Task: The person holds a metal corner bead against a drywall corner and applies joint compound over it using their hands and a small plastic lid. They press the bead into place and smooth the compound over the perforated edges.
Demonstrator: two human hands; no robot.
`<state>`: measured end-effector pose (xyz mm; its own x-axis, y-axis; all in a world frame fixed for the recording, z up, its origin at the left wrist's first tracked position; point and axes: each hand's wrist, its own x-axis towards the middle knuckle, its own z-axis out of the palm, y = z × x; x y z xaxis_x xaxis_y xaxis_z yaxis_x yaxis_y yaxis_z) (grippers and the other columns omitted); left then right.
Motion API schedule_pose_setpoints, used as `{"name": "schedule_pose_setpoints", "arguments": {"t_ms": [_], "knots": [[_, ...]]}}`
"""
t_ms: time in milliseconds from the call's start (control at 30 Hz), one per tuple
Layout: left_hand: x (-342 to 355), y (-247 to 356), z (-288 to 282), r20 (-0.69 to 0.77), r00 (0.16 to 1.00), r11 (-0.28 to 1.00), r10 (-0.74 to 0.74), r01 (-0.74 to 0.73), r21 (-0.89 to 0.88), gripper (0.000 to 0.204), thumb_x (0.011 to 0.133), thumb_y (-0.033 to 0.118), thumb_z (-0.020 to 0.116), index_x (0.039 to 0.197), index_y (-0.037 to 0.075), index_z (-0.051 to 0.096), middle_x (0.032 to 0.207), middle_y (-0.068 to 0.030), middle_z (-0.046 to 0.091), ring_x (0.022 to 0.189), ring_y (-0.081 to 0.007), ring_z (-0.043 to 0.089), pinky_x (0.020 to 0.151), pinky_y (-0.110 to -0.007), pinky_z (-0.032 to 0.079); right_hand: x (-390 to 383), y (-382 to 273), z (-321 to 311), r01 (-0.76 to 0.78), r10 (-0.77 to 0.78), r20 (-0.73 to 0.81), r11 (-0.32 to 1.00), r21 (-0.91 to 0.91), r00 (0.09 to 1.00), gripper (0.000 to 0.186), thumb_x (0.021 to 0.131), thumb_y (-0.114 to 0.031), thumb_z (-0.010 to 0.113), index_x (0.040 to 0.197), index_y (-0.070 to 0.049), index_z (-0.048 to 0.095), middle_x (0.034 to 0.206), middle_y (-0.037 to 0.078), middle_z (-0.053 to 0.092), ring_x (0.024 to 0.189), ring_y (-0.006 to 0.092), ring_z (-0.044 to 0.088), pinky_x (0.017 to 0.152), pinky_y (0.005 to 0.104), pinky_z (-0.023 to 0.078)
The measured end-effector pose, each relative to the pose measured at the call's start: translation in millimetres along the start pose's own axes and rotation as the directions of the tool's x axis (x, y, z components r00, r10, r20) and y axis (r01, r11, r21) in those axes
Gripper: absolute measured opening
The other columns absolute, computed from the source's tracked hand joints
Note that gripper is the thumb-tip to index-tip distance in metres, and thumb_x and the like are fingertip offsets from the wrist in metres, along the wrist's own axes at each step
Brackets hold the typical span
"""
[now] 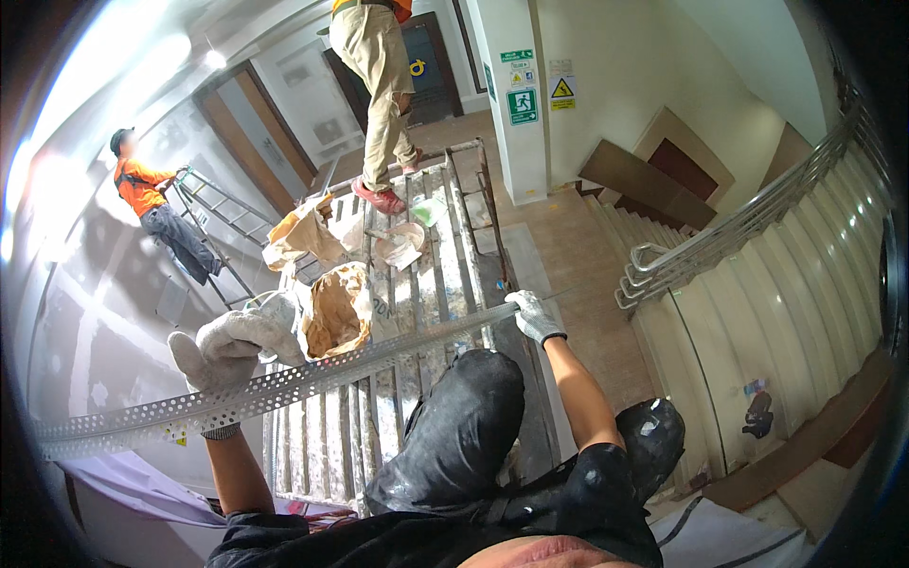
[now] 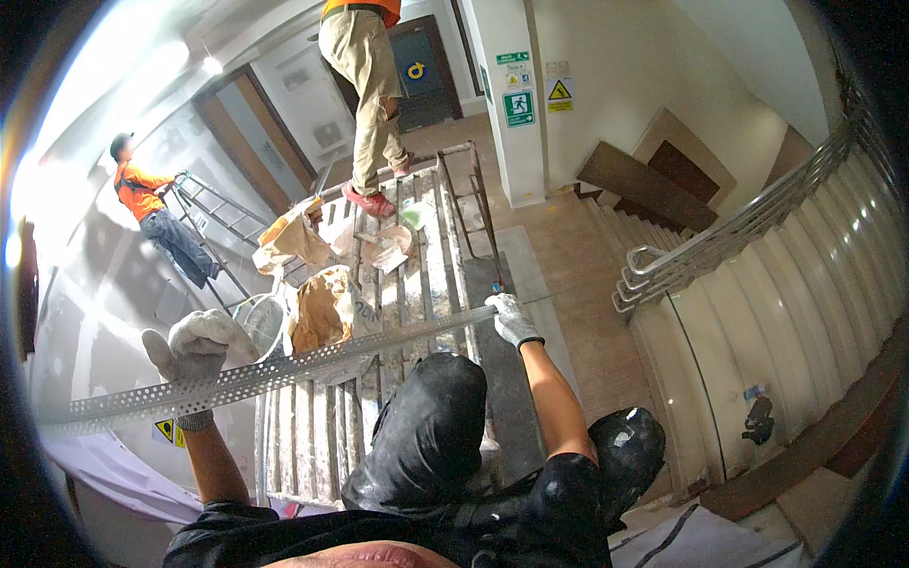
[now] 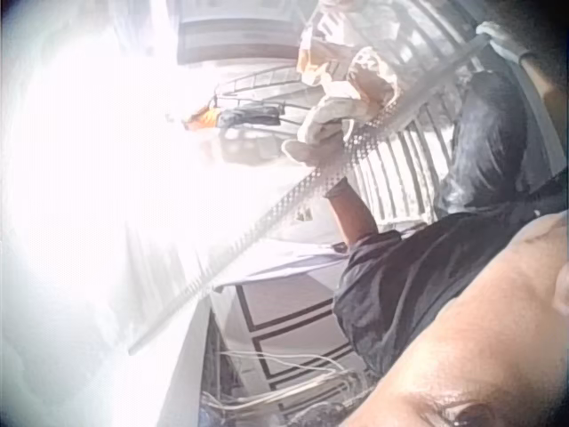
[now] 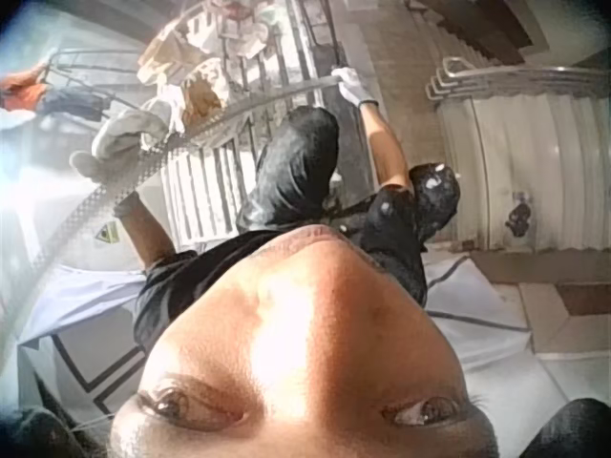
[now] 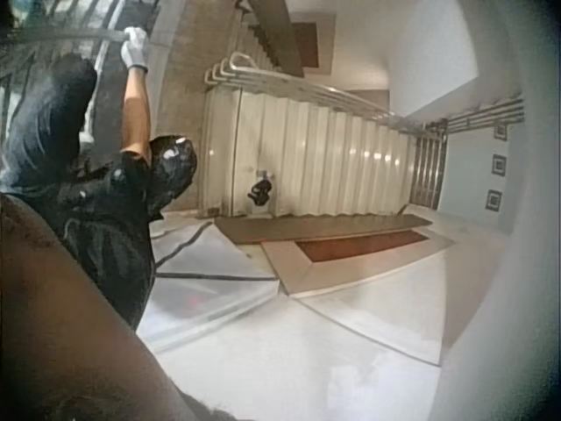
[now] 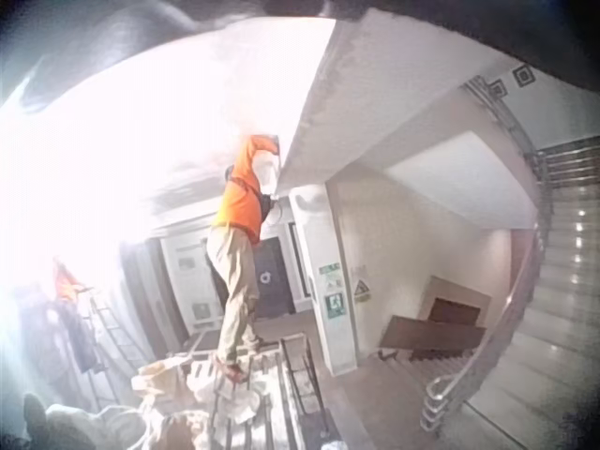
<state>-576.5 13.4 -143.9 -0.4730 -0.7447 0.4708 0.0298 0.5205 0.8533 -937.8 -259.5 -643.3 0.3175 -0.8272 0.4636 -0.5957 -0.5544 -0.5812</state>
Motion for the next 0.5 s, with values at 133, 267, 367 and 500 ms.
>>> {"name": "schedule_pose_setpoints", "arguments": {"t_ms": [133, 267, 367, 500], "knots": [[-1.9, 1.8, 1.8, 0.012, 1.0, 1.0, -0.015, 0.015, 0.008, 0.086, 0.096, 0.076, 0.043, 0.121, -0.005, 0.061, 0.111, -0.0234, 0.065, 0.103, -0.0344, 0.063, 0.093, -0.049, 0.051, -1.1, -8.1, -0.9, 0.004, -0.004, 0.004, 1.0, 0.012, 1.0, 0.036, 0.083, 0.007, 0.052, 0.111, -0.008, 0.068, 0.113, 0.017, 0.068, 0.113, 0.0378, 0.062, 0.099, 0.0452, 0.05], [-1.5, 1.7, 1.7, 0.02, 1.0, 1.0, -0.023, 0.023, 0.011, 0.086, 0.096, 0.076, 0.043, 0.121, -0.005, 0.061, 0.11, -0.0236, 0.065, 0.103, -0.0344, 0.064, 0.093, -0.049, 0.051, 0.3, -10.8, -2.2, -0.027, 0.027, -0.003, 0.999, 0.037, 1.0, 0.035, 0.083, 0.007, 0.052, 0.11, -0.008, 0.069, 0.112, 0.017, 0.068, 0.111, 0.0381, 0.062, 0.098, 0.0451, 0.05], [-1.6, 1.7, 0.5, 0.022, 0.999, 0.999, -0.034, 0.033, 0.018, 0.087, 0.096, 0.076, 0.042, 0.12, -0.005, 0.061, 0.11, -0.0237, 0.065, 0.102, -0.0345, 0.064, 0.092, -0.049, 0.051, -1.4, -13.1, -1.0, -0.025, 0.026, -0.014, 0.999, 0.047, 1.0, 0.035, 0.084, 0.006, 0.052, 0.11, -0.008, 0.069, 0.112, 0.017, 0.068, 0.111, 0.0382, 0.062, 0.098, 0.0452, 0.05], [0.6, -1.4, -1.4, 0.032, 0.999, 0.999, -0.038, 0.038, 0.01, 0.087, 0.096, 0.076, 0.041, 0.12, -0.005, 0.062, 0.109, -0.0238, 0.065, 0.101, -0.0345, 0.064, 0.092, -0.049, 0.052, -2.8, -4.4, -3.4, -0.02, 0.02, -0.013, 1.0, 0.015, 1.0, 0.035, 0.084, 0.006, 0.052, 0.112, -0.009, 0.069, 0.112, 0.017, 0.068, 0.112, 0.0381, 0.062, 0.099, 0.0455, 0.05]]}}
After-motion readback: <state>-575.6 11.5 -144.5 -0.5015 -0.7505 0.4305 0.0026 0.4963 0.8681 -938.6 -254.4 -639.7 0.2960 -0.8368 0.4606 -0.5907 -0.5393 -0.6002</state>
